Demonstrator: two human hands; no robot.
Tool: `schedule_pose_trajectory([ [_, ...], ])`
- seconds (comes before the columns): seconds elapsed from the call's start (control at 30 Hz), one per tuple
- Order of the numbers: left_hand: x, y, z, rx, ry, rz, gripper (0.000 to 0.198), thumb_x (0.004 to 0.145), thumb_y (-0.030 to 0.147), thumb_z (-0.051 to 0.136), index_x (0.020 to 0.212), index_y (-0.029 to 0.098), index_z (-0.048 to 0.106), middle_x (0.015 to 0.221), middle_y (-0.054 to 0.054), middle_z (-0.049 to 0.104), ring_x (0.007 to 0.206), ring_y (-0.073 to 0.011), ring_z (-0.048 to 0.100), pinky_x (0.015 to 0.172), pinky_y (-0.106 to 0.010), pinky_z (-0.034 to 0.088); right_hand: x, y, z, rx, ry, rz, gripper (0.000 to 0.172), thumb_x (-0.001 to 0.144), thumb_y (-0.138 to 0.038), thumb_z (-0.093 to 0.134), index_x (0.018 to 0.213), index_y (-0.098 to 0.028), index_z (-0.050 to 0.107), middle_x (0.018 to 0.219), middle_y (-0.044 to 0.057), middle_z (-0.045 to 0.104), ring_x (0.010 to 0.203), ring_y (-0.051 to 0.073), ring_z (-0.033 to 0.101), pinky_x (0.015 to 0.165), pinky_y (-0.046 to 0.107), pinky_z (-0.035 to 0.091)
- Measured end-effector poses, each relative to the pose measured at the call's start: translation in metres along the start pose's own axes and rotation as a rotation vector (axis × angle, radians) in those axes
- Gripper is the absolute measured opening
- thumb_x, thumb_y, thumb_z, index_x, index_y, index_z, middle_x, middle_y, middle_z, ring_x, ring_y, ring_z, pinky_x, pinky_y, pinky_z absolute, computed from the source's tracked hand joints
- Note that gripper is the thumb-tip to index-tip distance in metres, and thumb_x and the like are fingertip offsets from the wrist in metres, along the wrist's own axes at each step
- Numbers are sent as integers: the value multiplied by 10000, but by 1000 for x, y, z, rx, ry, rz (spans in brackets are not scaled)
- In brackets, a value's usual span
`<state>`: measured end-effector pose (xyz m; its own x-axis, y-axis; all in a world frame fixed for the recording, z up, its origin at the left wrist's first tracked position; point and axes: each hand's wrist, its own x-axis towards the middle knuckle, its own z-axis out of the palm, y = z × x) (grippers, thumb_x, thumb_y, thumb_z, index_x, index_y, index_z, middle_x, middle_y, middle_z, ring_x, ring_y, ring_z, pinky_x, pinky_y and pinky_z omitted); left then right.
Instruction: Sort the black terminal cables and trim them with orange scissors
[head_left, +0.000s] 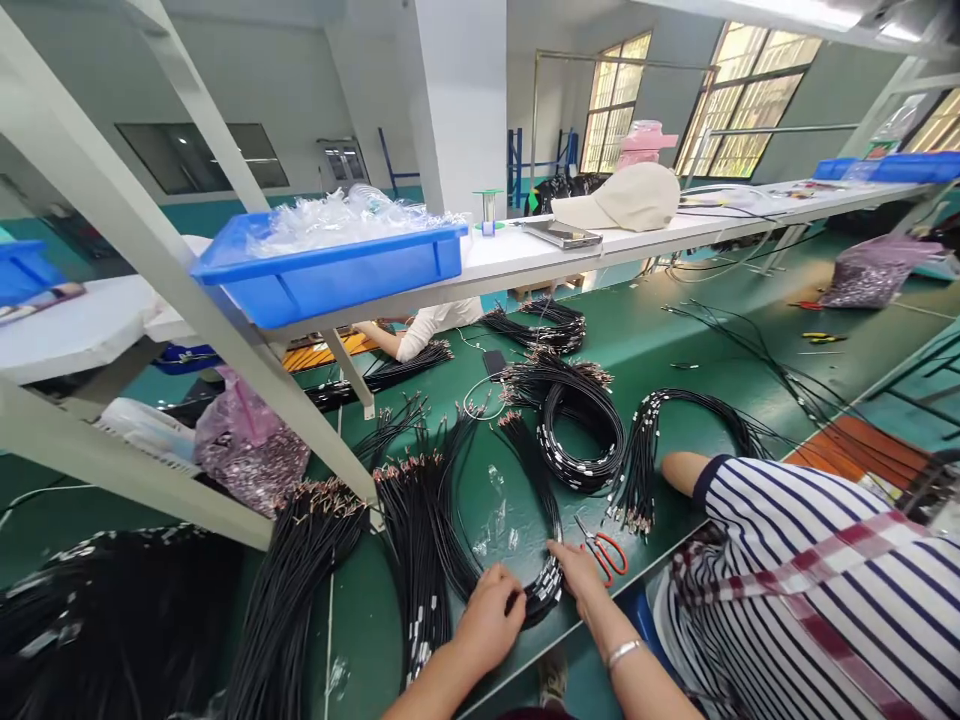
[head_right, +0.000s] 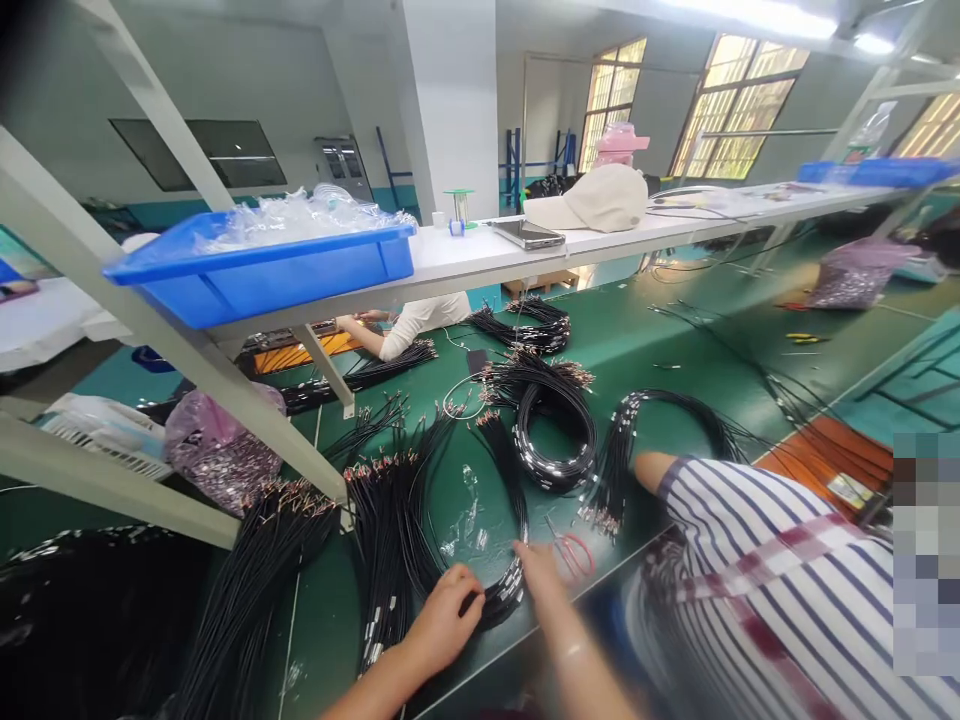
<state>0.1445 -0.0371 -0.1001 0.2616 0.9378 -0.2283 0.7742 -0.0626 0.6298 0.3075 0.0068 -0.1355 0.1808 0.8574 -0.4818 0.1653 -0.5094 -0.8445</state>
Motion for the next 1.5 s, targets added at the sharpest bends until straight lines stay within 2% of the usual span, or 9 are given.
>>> schedule_pose_trajectory([
  [0.13, 33, -7, -13, 72, 179, -216, 411, 821, 317, 435, 1202, 162, 424, 1183, -103, 432, 1163, -234, 384, 991, -334, 279, 3, 3, -1, -64, -15, -36, 329, 654, -494, 526, 631, -181, 626, 651, 61, 650, 742, 267, 613, 630, 315, 448],
  [0.27, 78, -9, -8, 122, 164, -395, 726, 682, 367, 640, 1283, 113, 321, 1267, -159, 364, 1184, -315, 366, 962, -384, 310, 17, -1, 2, -166, -34, -99, 313, 693, -447, 513, 709, -168, 655, 739, 67, 669, 786, 268, 612, 675, 320, 448],
  [0.47, 114, -10, 8, 127, 7, -394, 244, 828, 279, 545, 1022, 129, 553, 1037, -72, 571, 921, -187, 564, 817, -382, 453, 29, -5, -11, -363, -8, -195, 334, 696, -294, 546, 963, -113, 634, 929, 125, 653, 913, 281, 584, 809, 346, 425],
  [0.67, 137, -19, -35, 211, 7, -406, 280, 856, 310, 502, 1085, 152, 533, 1122, -80, 541, 1001, -205, 531, 857, -420, 434, 10, 10, -81, -511, 83, -294, 335, 778, -159, 402, 1060, -137, 582, 1083, 127, 572, 1059, 245, 489, 969, 339, 311],
  [0.87, 118, 16, -38, 246, 41, -326, 396, 780, 223, 502, 1173, 185, 481, 1417, -118, 233, 1213, -358, 307, 972, -510, 220, 29, 15, -92, -546, 40, -224, 421, 668, -101, 546, 1087, -128, 573, 1041, 137, 573, 1027, 281, 491, 943, 352, 316],
  [1.03, 87, 57, 23, 117, -70, -267, 321, 702, 307, 584, 978, 150, 543, 1139, -129, 509, 1136, -299, 402, 958, -390, 277, 42, 10, -79, -407, 19, -84, 410, 646, -86, 535, 1054, -100, 569, 917, 142, 605, 930, 279, 550, 872, 376, 354],
  [1.17, 90, 55, 43, -67, -130, -331, 262, 611, 149, 625, 850, 149, 517, 982, -107, 566, 1038, -287, 486, 885, -379, 341, 27, -3, -87, -150, -82, 38, 319, 690, -232, 547, 987, -115, 561, 697, 64, 612, 720, 220, 604, 682, 318, 447],
  [1.3, 91, 45, 20, -405, -255, -316, 224, 645, 179, 618, 812, 168, 469, 768, -17, 601, 762, -176, 594, 662, -265, 439, -16, -18, -91, 235, -219, 77, 458, 741, -452, 539, 1093, -162, 497, 715, 26, 584, 614, 139, 567, 573, 255, 441],
  [1.5, 63, 55, -39, -814, -322, -197, 427, 805, 450, 455, 1133, 182, 404, 718, 0, 585, 440, -88, 508, 429, -203, 363, -72, -56, -71, 795, -508, 134, 448, 704, -515, 638, 951, -155, 538, 555, -53, 443, 413, 61, 378, 414, 197, 291],
])
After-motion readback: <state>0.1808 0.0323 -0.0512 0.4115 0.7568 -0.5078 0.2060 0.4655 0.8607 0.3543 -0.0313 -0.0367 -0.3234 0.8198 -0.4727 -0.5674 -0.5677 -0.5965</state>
